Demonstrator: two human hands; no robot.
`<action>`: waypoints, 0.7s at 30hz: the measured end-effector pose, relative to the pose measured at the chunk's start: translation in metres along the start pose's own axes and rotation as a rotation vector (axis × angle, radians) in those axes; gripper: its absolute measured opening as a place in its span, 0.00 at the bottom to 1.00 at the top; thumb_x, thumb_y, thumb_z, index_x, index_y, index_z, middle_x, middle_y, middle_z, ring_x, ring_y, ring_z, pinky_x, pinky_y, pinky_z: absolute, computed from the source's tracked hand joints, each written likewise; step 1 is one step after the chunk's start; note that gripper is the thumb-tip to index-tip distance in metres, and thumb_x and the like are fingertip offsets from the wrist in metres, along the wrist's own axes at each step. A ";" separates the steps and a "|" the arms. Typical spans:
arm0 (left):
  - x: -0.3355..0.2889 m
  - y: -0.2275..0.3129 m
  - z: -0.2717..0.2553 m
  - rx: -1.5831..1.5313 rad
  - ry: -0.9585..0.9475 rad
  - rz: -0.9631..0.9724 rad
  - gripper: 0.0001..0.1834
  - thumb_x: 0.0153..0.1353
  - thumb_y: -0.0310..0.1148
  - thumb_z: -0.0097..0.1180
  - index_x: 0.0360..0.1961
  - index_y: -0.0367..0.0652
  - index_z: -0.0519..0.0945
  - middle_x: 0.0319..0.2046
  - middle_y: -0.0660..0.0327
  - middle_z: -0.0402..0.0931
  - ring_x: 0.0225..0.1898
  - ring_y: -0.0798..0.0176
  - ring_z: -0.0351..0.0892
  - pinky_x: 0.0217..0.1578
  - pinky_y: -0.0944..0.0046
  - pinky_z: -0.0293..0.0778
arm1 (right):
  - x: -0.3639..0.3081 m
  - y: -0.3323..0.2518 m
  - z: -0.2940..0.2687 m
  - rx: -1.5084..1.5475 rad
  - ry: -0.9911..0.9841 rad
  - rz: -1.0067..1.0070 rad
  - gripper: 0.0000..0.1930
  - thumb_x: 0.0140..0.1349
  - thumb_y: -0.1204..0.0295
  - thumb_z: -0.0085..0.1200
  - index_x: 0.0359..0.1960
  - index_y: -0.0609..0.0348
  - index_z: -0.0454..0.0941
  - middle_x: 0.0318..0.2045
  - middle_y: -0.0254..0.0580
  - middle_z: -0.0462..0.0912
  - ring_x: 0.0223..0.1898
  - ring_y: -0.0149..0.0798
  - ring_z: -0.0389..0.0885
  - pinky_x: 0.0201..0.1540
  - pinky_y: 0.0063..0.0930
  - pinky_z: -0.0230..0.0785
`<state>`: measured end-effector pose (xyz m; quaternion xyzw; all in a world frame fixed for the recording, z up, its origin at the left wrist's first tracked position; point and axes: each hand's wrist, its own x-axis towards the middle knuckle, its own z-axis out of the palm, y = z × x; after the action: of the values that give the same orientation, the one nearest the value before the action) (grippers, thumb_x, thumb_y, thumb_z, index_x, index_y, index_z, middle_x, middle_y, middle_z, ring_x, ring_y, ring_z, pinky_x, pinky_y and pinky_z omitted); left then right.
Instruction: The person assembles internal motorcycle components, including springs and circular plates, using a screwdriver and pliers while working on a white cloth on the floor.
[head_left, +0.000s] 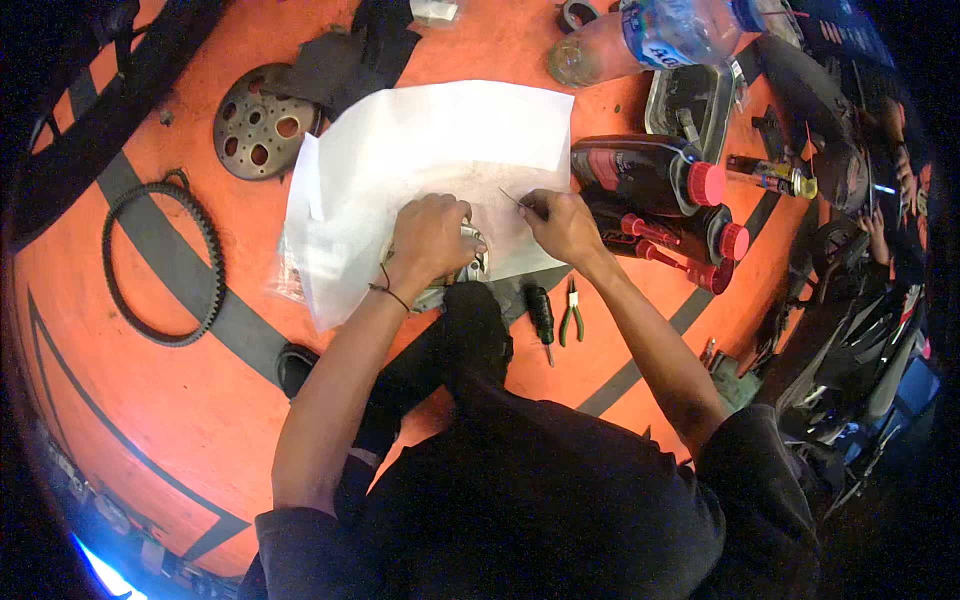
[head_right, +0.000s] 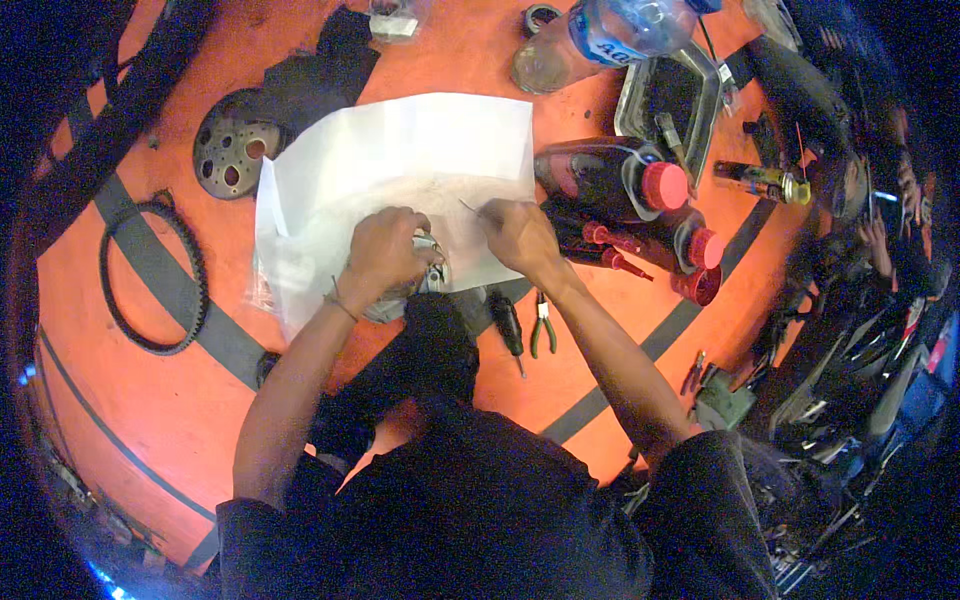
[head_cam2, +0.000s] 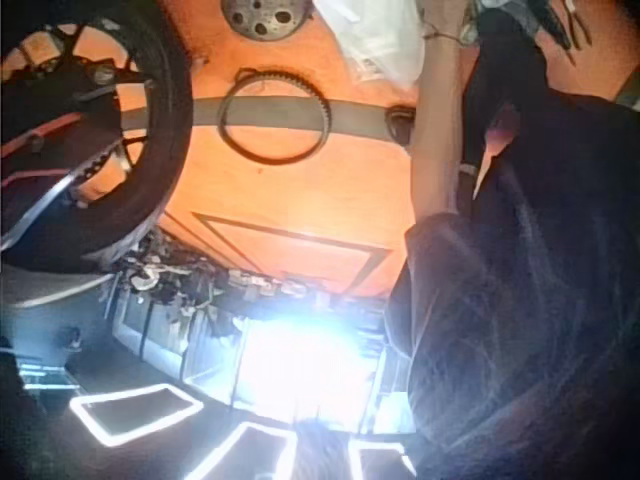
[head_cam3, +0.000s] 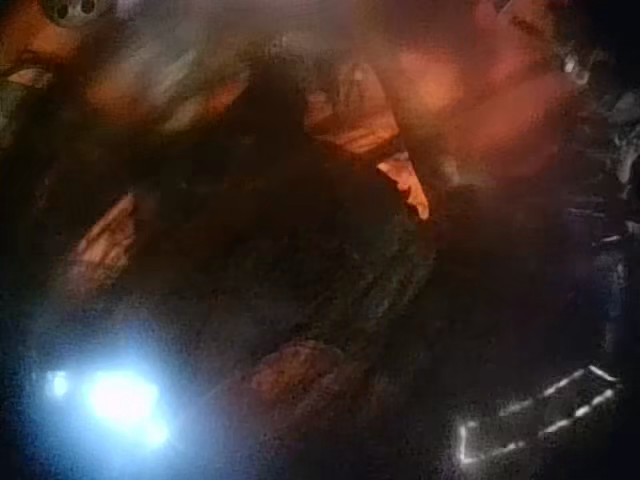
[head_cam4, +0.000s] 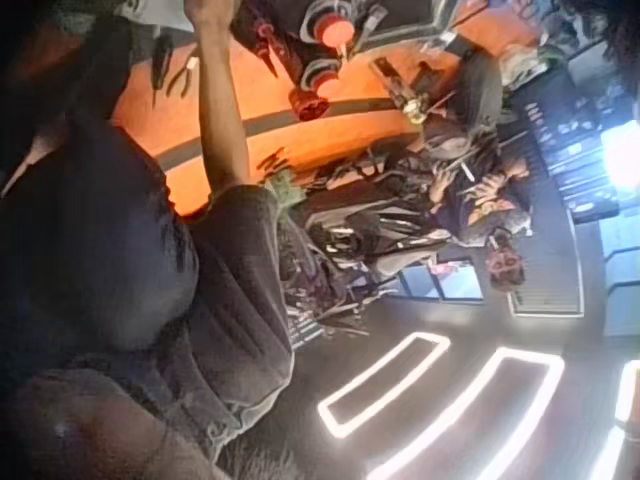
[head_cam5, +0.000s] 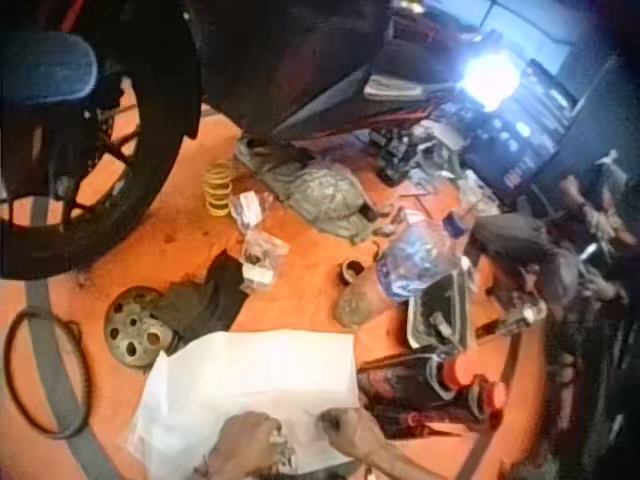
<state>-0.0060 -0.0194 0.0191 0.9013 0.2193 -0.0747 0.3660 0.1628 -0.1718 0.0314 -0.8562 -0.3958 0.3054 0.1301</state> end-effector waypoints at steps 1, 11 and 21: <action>0.001 -0.001 -0.001 0.001 -0.008 0.002 0.20 0.42 0.45 0.75 0.32 0.45 0.86 0.34 0.58 0.83 0.41 0.52 0.82 0.43 0.54 0.77 | -0.003 0.002 -0.001 -0.001 0.006 0.000 0.11 0.62 0.70 0.59 0.41 0.64 0.84 0.35 0.58 0.86 0.36 0.53 0.87 0.41 0.39 0.78; -0.040 -0.024 -0.002 -0.261 0.247 -0.450 0.20 0.50 0.47 0.72 0.37 0.42 0.87 0.39 0.53 0.84 0.44 0.49 0.82 0.44 0.53 0.76 | -0.066 0.003 0.001 0.258 0.001 0.233 0.12 0.62 0.71 0.58 0.44 0.66 0.84 0.39 0.59 0.86 0.42 0.56 0.87 0.47 0.42 0.77; -0.070 -0.039 0.008 0.091 0.099 0.434 0.15 0.56 0.31 0.59 0.46 0.44 0.82 0.44 0.61 0.76 0.52 0.57 0.73 0.53 0.56 0.70 | -0.081 -0.016 0.019 0.298 -0.082 0.221 0.13 0.64 0.69 0.57 0.44 0.65 0.84 0.38 0.58 0.86 0.40 0.52 0.87 0.46 0.40 0.76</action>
<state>-0.0858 -0.0241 0.0094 0.9455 0.0343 0.0402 0.3214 0.1015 -0.2229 0.0579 -0.8525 -0.2546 0.4080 0.2049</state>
